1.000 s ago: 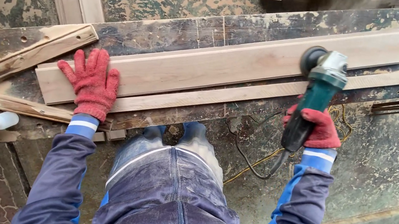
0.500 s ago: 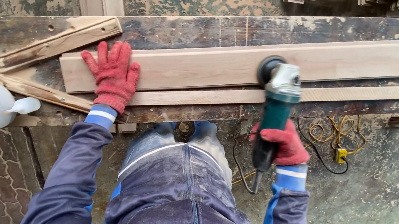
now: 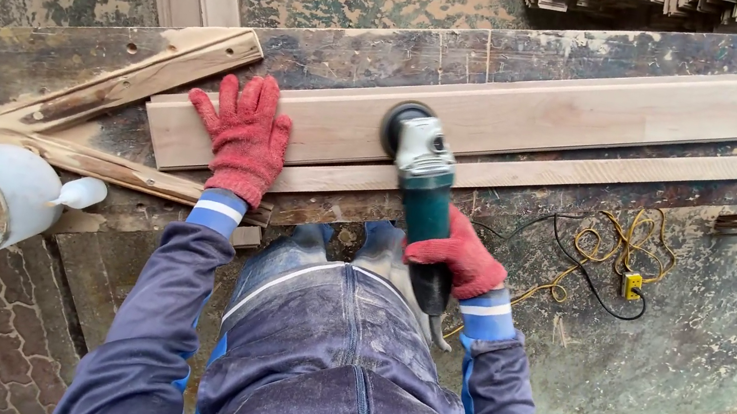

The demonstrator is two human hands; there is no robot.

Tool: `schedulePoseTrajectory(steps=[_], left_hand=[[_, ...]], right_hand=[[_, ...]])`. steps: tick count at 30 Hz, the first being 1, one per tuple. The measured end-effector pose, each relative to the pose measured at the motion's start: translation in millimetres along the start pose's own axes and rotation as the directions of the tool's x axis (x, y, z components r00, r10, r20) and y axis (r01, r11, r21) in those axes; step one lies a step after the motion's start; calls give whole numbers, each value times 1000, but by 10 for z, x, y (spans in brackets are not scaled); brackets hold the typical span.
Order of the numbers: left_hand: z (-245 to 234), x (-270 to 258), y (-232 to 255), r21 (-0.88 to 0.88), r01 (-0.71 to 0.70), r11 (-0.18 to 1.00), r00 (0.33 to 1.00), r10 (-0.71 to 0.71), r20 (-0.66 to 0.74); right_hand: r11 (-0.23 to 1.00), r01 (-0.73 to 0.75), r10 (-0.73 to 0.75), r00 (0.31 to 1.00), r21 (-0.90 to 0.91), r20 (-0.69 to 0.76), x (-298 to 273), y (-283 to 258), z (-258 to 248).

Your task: Using a handheld angle grinder with a sanding disc to smooth the surface and edges of wooden planks.

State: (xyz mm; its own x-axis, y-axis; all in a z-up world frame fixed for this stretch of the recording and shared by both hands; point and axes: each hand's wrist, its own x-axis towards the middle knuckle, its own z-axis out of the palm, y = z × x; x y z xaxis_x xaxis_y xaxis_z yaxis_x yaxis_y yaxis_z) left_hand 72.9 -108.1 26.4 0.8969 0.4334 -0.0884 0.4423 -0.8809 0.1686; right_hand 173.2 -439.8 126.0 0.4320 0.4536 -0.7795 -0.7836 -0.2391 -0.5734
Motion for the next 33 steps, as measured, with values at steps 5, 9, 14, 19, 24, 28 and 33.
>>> schedulePoseTrajectory(steps=[5,9,14,19,24,28,33], left_hand=[[-54,5,-6,-28,-54,998,998,53,-18],[-23,-9,-22,2,-50,999,999,50,-8],[-115,-6,17,5,-45,999,999,45,4],[-126,-7,-6,-2,-44,999,999,44,28],[-100,0,-4,-40,-49,998,997,51,53],[-34,1,-50,-6,-49,999,996,49,74],[-38,23,-65,10,-51,999,997,50,64]], right_hand=[[986,33,-11,990,161,-138,-263,-253,-510],[969,110,-83,988,221,-132,-314,-249,-898],[980,86,-57,985,178,-163,-326,-287,-628],[993,9,0,997,115,-74,-134,-35,-18],[997,19,-21,999,81,28,150,129,330],[998,27,-22,996,-62,83,213,-75,481],[1000,15,-15,1000,-12,-3,84,-453,119]])
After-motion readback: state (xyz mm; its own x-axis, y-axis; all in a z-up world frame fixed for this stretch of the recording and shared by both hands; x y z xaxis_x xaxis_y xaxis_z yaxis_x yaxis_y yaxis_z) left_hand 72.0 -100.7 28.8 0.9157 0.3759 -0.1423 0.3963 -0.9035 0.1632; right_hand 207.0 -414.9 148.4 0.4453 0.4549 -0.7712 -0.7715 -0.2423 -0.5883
